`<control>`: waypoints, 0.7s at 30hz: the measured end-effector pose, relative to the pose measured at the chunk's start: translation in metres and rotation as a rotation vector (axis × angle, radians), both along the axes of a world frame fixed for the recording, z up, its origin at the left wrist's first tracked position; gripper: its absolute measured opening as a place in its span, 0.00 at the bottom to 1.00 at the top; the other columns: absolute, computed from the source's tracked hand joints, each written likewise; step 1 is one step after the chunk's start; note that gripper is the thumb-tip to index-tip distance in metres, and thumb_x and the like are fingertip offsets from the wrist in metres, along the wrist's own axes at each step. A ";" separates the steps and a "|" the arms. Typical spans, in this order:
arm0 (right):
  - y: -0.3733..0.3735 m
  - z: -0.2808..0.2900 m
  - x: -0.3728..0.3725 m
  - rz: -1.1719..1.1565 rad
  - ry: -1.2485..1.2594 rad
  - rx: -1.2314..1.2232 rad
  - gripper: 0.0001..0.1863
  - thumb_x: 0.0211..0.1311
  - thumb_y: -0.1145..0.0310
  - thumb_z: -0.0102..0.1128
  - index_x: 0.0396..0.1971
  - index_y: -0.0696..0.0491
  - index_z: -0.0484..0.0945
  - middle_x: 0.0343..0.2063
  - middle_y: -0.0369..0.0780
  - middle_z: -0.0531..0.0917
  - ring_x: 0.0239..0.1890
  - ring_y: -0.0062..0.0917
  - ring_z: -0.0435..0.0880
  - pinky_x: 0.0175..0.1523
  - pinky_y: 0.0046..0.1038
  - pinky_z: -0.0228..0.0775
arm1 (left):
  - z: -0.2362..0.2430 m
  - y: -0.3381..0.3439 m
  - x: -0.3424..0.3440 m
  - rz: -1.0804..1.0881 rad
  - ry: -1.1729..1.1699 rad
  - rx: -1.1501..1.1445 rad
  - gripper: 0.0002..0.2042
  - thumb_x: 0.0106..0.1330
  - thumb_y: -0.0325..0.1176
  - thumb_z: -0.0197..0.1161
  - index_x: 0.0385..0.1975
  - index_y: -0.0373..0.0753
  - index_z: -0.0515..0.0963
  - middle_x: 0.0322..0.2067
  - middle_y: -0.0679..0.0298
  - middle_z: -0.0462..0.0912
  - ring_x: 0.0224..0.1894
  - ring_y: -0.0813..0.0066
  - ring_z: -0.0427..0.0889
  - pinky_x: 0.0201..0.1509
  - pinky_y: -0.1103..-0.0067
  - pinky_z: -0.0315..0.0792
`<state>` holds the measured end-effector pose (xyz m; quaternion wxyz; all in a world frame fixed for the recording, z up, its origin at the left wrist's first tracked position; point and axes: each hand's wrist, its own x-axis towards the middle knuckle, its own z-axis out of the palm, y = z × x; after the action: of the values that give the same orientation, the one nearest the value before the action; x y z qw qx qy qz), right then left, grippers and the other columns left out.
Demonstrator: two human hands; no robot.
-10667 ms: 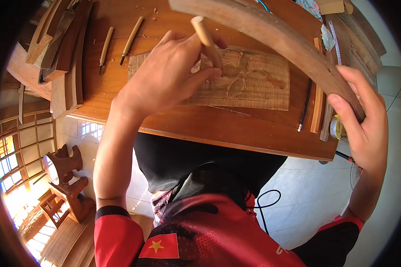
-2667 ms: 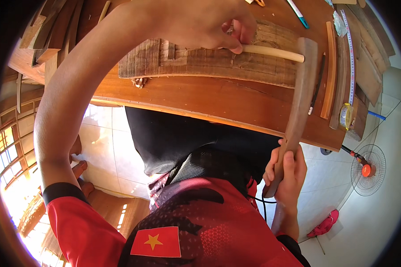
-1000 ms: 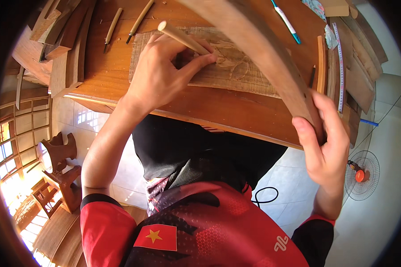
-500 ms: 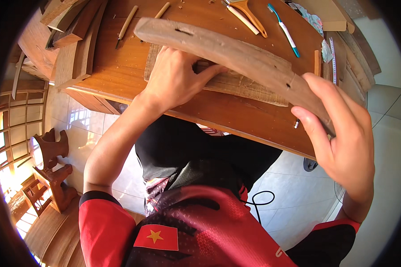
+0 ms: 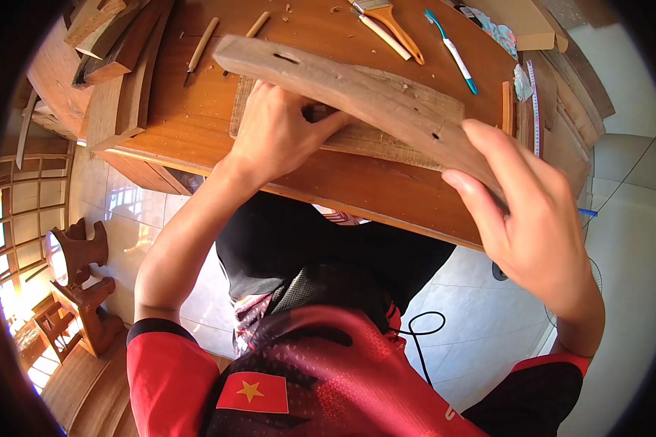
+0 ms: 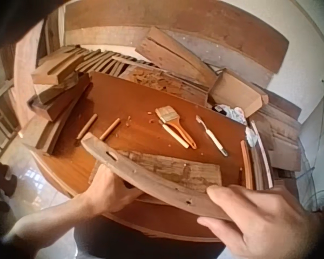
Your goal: The person carves a rectangular wooden block using a chisel and a wooden mallet. They repeatedly strike the chisel to remove wood shavings, occasionally repositioning the block and clearing debris from the surface. The carving continues throughout the clip, with the person adjusting their grip and the block's orientation as needed.
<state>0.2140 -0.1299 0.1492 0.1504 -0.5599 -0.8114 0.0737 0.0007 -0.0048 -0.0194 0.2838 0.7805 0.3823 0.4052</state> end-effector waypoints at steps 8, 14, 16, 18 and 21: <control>0.003 -0.016 0.002 0.000 0.088 0.001 0.20 0.64 0.74 0.71 0.52 0.64 0.77 0.38 0.55 0.85 0.36 0.48 0.87 0.43 0.36 0.78 | 0.006 -0.013 0.003 0.050 0.137 0.024 0.09 0.57 0.41 0.77 0.32 0.44 0.91 0.31 0.65 0.90 0.36 0.64 0.86 0.58 0.68 0.68; -0.011 -0.012 0.006 -0.034 0.018 -0.100 0.21 0.63 0.75 0.71 0.53 0.66 0.77 0.40 0.53 0.85 0.38 0.49 0.87 0.45 0.37 0.79 | -0.005 -0.026 0.006 0.208 0.113 0.278 0.07 0.55 0.40 0.77 0.31 0.48 0.91 0.26 0.72 0.87 0.32 0.69 0.83 0.50 0.69 0.66; -0.022 -0.008 0.007 -0.016 -0.011 -0.023 0.23 0.60 0.75 0.73 0.53 0.66 0.77 0.39 0.52 0.85 0.36 0.47 0.87 0.42 0.37 0.79 | -0.001 -0.029 0.008 0.215 0.153 0.237 0.07 0.55 0.40 0.77 0.31 0.47 0.90 0.26 0.70 0.87 0.31 0.63 0.84 0.49 0.65 0.70; -0.027 0.001 0.008 0.021 -0.096 0.016 0.25 0.56 0.74 0.76 0.52 0.64 0.78 0.37 0.50 0.85 0.32 0.43 0.86 0.37 0.37 0.80 | -0.023 -0.025 0.004 0.142 0.228 0.200 0.08 0.56 0.38 0.76 0.35 0.48 0.91 0.33 0.69 0.89 0.39 0.63 0.83 0.49 0.64 0.71; -0.033 0.015 0.005 0.038 -0.206 -0.005 0.26 0.53 0.74 0.76 0.52 0.63 0.78 0.36 0.48 0.84 0.31 0.40 0.86 0.35 0.37 0.79 | -0.013 -0.023 0.002 0.059 0.236 0.255 0.07 0.60 0.40 0.74 0.37 0.54 0.92 0.39 0.73 0.91 0.44 0.73 0.85 0.51 0.68 0.67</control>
<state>0.2188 -0.1632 0.1642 0.0633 -0.5496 -0.8327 0.0208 0.0032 -0.0282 -0.0324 0.1236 0.8407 0.3812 0.3643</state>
